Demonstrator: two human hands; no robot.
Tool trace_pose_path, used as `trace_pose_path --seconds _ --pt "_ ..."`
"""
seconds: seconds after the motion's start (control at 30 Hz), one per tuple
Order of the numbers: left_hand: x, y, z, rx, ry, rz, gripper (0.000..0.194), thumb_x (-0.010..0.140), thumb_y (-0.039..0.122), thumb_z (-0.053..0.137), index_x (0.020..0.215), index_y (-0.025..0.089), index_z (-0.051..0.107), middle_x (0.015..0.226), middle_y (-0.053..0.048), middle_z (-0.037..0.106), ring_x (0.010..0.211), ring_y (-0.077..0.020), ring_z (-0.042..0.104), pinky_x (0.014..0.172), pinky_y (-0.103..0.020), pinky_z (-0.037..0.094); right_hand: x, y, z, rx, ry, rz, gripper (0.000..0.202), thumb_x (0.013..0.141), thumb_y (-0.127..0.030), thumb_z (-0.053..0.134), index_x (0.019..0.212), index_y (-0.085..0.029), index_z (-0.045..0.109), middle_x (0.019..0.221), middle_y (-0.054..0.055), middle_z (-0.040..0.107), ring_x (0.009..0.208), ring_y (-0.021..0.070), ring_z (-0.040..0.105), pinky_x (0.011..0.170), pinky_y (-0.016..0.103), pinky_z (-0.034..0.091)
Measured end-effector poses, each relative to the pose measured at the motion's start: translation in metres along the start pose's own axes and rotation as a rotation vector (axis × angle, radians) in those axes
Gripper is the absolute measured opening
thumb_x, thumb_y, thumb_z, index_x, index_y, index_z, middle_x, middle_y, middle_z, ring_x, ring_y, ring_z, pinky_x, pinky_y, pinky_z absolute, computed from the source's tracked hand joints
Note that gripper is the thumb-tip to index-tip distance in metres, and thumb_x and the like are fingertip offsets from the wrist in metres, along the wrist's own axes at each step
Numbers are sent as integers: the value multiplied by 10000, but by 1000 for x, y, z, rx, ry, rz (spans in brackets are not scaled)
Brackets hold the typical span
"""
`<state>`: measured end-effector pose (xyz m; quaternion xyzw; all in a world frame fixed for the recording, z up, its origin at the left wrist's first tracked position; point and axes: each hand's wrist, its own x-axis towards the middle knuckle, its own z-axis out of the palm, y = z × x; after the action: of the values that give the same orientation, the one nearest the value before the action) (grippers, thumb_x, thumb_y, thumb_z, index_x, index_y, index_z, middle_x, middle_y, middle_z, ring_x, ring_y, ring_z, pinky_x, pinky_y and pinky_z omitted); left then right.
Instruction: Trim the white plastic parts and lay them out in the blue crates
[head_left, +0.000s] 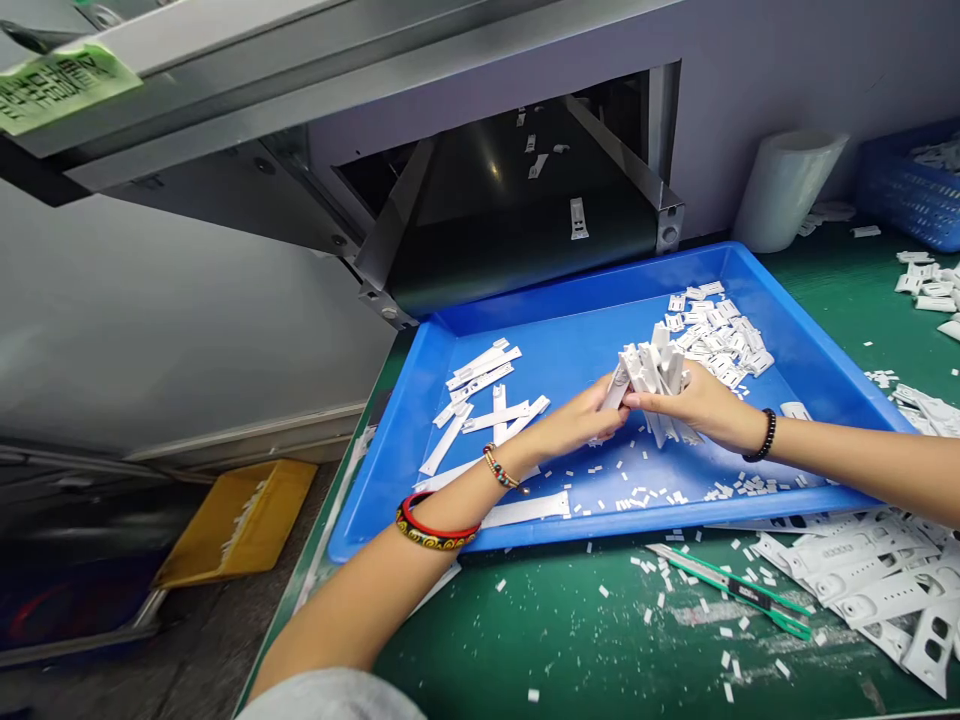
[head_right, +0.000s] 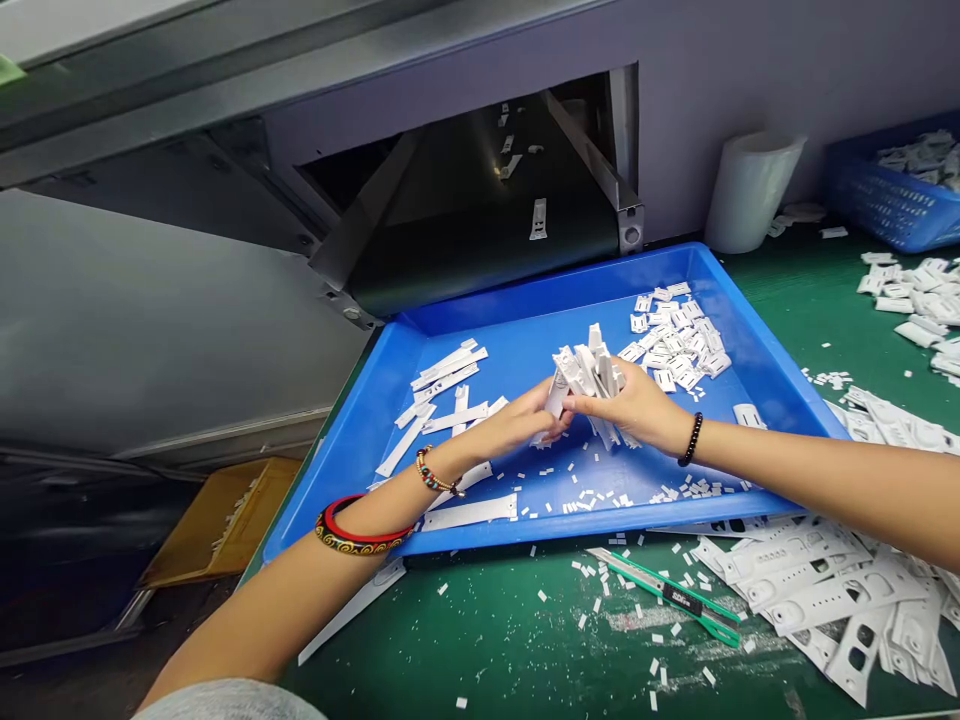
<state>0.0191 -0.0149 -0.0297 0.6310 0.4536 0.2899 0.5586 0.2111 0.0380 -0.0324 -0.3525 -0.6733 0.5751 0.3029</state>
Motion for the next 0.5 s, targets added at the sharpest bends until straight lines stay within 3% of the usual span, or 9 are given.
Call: trace_pose_path --seconds 0.17,0.27,0.37,0.43,0.5 --pt "-10 9 6 240 -123 19 498 848 433 590 1257 168 485 949 -62 581 931 -236 568 872 -383 490 -3 7 3 -23 9 10 467 625 -532 842 897 -194 668 903 67 730 845 244 670 799 397 543" --pt "-6 9 4 220 -112 64 571 930 627 388 1268 184 510 1108 -108 612 1107 -264 563 1021 -428 440 -4 6 1 -30 89 22 457 634 -574 826 852 -205 665 860 62 721 789 232 653 740 380 540" --pt "2 2 -12 214 201 131 662 982 622 107 1147 187 578 1185 -123 609 1129 -241 558 1073 -422 403 -6 0 -3 -41 154 12 435 637 -587 818 816 -226 654 805 43 695 735 215 621 667 352 516" --pt "5 -6 -27 283 450 101 600 1006 565 126 1056 191 593 1155 -112 613 1118 -229 559 1074 -398 396 -7 -5 -5 -76 161 -5 415 648 -587 806 782 -233 635 756 40 676 679 210 598 618 349 494" --pt "5 -14 -42 399 614 -2 471 1018 494 221 1001 199 588 1132 -100 610 1146 -226 542 1091 -384 371 -9 -7 -6 -140 160 -61 378 676 -565 783 741 -237 608 718 42 658 643 210 579 595 354 475"
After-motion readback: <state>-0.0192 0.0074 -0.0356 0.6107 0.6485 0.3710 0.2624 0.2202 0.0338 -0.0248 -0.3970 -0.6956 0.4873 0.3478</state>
